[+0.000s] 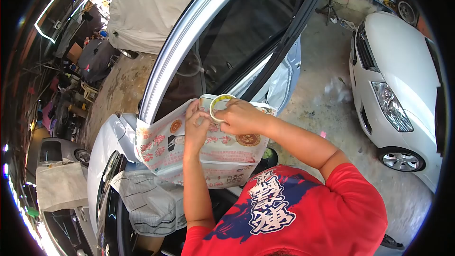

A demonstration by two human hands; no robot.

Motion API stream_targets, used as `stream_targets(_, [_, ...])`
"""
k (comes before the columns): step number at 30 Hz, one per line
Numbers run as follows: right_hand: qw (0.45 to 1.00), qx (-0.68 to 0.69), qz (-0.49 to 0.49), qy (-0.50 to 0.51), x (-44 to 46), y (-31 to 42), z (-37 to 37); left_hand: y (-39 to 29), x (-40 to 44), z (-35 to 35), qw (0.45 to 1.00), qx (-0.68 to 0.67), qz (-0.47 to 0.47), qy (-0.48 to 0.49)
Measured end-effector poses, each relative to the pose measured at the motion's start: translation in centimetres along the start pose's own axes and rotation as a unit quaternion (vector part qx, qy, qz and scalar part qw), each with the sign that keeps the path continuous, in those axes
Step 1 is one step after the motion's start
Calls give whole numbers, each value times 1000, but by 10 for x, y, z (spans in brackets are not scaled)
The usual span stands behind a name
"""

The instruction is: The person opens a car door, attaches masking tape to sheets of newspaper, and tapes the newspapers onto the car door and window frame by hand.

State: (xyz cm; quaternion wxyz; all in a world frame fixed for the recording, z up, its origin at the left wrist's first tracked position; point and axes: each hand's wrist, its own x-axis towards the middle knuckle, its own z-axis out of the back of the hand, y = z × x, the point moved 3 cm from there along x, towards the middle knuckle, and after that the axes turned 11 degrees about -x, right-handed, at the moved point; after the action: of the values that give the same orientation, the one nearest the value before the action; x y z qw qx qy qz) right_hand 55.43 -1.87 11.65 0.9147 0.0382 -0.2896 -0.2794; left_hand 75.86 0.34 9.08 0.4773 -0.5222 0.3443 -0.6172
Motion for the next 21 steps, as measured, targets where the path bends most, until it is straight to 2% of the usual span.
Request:
stream_targets(1, [1000,-17,-4,1,3,-1,0,8,1,2,1000,-19,-6,-11])
stream_targets(2, [997,-56,-55,27,6,-8,2,16,0,5,999,-38,-12,-23])
stream_targets(5, [997,-64,-34,-9,11,-15,15,15,1,-6,997,10,-18,-79])
stream_targets(6, [998,-59,-27,-9,12,-11,19,20,3,-12,992,-61,-27,-104])
stream_targets(10, [998,-63,9,-9,13,-5,13,-10,-1,-21,994,81,-19,-75])
stream_targets(13, [996,-80,22,14,20,0,14,1,2,-15,996,40,-12,-76])
stream_targets(16, [943,-319,-22,92,30,-7,3,0,-2,-20,997,21,-9,-72])
stream_targets(19, [912,-391,-85,92,45,-43,37,7,-1,-14,994,30,9,-107])
stream_targets(21, [954,-271,-97,83,52,-31,67,8,3,-16,994,16,9,-108])
